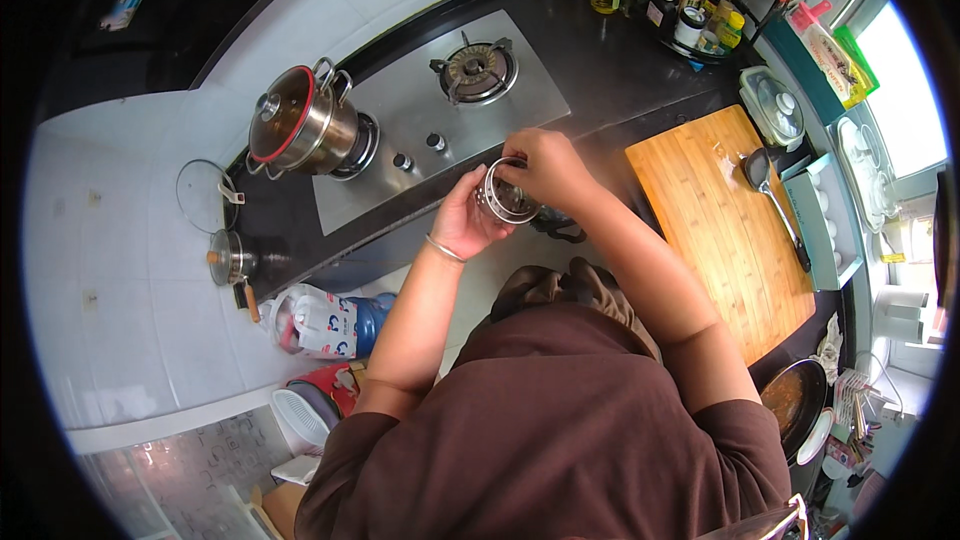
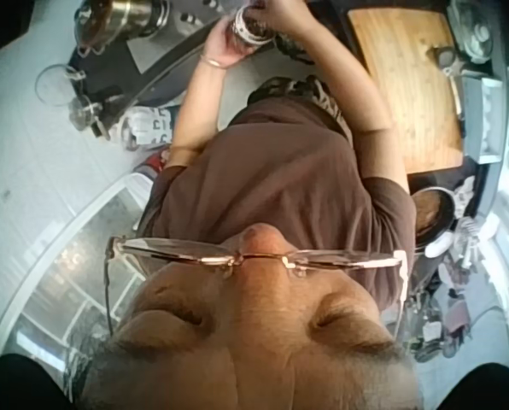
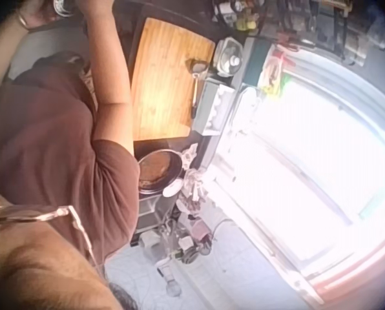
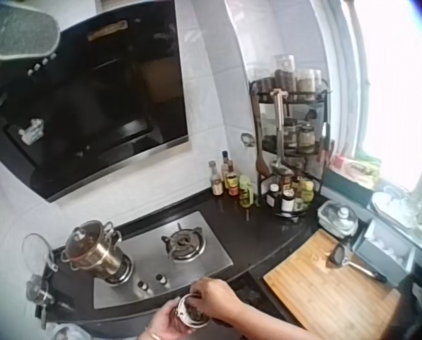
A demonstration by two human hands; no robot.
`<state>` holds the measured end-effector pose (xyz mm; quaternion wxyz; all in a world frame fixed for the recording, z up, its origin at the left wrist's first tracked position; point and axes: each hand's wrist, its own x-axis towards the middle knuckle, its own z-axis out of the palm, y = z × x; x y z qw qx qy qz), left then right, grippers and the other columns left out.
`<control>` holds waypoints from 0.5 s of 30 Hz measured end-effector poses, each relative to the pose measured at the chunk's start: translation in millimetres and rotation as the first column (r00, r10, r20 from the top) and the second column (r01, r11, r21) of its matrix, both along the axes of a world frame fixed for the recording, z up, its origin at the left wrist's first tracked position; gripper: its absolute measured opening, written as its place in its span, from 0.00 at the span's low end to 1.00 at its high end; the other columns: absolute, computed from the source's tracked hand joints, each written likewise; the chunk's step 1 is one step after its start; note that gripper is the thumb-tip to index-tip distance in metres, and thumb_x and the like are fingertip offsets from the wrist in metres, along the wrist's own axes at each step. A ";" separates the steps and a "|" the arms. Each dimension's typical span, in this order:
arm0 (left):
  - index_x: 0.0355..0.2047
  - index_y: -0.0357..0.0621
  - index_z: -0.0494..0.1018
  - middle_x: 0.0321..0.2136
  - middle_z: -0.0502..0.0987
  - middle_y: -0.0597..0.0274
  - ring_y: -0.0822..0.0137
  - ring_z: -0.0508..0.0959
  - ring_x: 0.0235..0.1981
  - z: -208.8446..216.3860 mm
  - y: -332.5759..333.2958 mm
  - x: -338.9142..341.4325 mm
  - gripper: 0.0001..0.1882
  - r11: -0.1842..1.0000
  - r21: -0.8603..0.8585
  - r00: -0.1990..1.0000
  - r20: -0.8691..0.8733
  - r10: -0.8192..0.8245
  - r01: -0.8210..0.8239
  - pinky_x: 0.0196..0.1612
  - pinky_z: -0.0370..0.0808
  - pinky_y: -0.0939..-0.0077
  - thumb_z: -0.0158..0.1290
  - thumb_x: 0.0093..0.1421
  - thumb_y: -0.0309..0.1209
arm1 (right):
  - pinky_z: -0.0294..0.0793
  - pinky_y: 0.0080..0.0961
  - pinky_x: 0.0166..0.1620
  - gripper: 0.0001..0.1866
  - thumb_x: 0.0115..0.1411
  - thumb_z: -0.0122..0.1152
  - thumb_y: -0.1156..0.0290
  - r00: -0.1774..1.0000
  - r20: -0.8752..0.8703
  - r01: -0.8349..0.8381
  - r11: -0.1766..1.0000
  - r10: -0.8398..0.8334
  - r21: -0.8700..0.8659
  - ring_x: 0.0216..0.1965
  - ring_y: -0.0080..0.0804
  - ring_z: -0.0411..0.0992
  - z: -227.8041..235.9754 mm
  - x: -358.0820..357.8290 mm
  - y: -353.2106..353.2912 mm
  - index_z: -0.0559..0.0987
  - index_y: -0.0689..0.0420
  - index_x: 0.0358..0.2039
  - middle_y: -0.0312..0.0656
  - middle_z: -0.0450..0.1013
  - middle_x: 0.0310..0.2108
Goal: The person moves a chair, clears a table, and then washes a frying pan in the kitchen sink. They pour out residue, rinse a strainer, and scrub the pan with a sponge under running water before placing it on the stove.
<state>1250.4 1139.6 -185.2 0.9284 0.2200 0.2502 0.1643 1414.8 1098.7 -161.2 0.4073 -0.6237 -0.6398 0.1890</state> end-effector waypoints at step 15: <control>0.35 0.48 0.72 0.27 0.77 0.63 0.66 0.76 0.22 5.4 4.8 -1.9 0.15 0.991 0.054 0.980 -0.156 0.126 -0.119 0.19 0.74 0.73 0.46 0.59 0.46 | 0.71 0.33 0.28 0.06 0.44 0.60 0.74 0.990 0.004 0.139 0.975 -0.142 0.175 0.24 0.46 0.71 -16.2 8.6 -19.5 0.75 0.63 0.22 0.48 0.70 0.21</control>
